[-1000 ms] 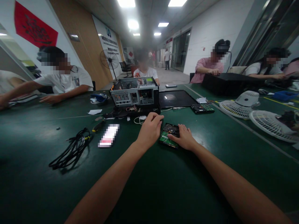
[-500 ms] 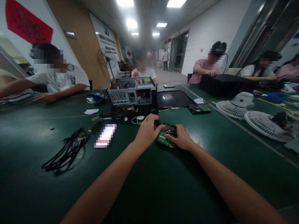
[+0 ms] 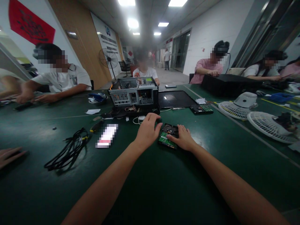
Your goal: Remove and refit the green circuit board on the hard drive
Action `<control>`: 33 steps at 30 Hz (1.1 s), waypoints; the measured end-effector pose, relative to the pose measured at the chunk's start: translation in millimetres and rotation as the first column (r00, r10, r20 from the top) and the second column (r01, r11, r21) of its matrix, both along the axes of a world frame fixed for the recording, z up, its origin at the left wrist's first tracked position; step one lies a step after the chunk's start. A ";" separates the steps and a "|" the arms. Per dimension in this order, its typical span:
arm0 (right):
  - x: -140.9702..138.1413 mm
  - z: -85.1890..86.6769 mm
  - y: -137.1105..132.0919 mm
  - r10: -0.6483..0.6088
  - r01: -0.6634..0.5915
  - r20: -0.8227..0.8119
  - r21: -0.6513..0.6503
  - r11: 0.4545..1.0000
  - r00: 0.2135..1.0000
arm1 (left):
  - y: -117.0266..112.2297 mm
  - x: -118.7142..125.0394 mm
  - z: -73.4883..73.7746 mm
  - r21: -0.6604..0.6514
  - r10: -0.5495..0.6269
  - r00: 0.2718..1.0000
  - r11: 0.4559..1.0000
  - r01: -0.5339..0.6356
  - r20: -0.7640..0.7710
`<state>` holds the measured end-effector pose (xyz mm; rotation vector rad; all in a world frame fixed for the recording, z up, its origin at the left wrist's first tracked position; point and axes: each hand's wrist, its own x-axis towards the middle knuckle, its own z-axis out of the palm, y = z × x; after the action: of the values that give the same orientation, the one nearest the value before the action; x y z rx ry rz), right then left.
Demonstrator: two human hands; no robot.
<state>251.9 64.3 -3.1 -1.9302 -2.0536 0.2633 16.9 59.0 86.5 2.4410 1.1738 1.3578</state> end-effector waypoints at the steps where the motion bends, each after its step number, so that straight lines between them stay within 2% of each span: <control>1: 0.0 0.2 -0.2 0.000 0.000 0.003 -0.002 1.000 1.000 | -0.3 -0.1 0.5 -0.003 -0.001 1.000 1.000 0.001 -0.001; 14: 2.0 -4.0 1.9 0.003 -0.003 0.013 0.012 1.000 1.000 | -1.1 1.2 -0.3 0.006 0.005 1.000 1.000 -0.005 -0.004; 23: 2.0 -4.5 1.9 0.000 0.000 0.005 0.020 1.000 1.000 | -4.4 0.6 5.9 0.033 0.061 0.998 0.998 -0.061 0.010; 30: 2.4 -4.9 2.0 0.006 -0.006 -0.002 0.013 1.000 1.000 | -3.4 -0.6 5.2 0.005 -0.032 0.999 0.999 0.031 0.023; 33: 2.0 -4.2 2.1 0.003 -0.003 0.000 0.005 1.000 1.000 | -3.0 0.8 3.1 -0.014 -0.037 0.998 0.999 0.038 0.051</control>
<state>253.8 66.4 -7.4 -1.9247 -2.0549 0.2592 17.8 56.0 89.6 2.3911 1.1165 1.3872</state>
